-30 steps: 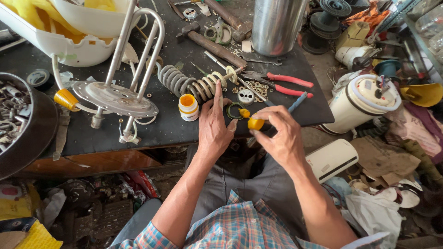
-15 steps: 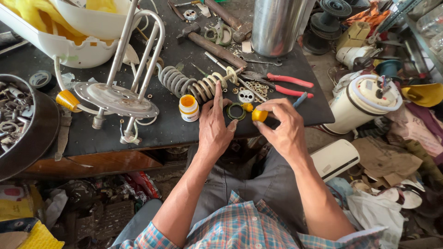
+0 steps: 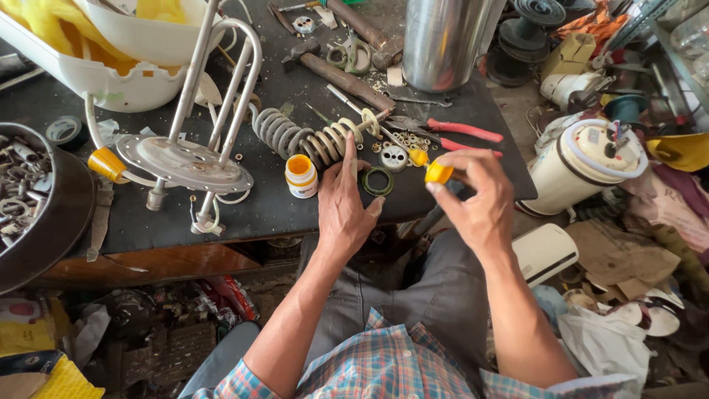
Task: The person applies a yellow paste from a small container onto a green gasket and then onto the metal base of a heating element. They place a metal plate over the base, insert small metal components, and use a T-handle wrench to tighten the assembly.
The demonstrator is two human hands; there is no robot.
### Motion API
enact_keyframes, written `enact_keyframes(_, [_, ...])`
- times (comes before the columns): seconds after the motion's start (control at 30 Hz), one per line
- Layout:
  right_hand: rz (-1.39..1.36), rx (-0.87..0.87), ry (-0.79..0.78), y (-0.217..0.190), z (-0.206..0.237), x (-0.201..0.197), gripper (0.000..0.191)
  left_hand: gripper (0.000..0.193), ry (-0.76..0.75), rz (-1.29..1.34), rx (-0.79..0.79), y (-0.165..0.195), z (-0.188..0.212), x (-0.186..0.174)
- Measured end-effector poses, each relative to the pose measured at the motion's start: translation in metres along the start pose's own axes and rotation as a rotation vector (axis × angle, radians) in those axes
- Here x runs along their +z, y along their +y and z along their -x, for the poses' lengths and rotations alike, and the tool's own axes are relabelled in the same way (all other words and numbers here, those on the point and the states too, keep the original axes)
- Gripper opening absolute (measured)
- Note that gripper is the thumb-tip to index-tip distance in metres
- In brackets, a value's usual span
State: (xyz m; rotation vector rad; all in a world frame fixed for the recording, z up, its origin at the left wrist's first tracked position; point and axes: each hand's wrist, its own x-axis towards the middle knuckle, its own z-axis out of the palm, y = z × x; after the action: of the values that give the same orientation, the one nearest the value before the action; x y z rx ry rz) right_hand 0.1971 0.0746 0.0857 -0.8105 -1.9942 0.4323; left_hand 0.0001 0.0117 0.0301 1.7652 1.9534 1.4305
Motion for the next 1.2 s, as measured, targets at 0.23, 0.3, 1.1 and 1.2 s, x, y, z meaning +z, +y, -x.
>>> enact_keyframes(0.23, [-0.146,0.059,0.063,0.024,-0.021,0.011,0.036,0.112,0.057,-0.108,-0.020,0.004,-0.002,0.007])
enact_keyframes(0.3, [-0.108,0.030,0.058,0.030,-0.025,0.013,0.037,0.111,0.062,-0.117,-0.013,0.004,-0.002,0.007])
enact_keyframes(1.1, [0.065,-0.075,-0.011,0.023,-0.028,0.012,0.034,0.120,0.176,0.136,0.087,0.023,0.018,-0.008])
enact_keyframes(1.2, [-0.225,0.222,-0.149,0.012,-0.013,0.016,0.033,0.120,0.191,0.179,0.074,0.031,0.021,-0.014])
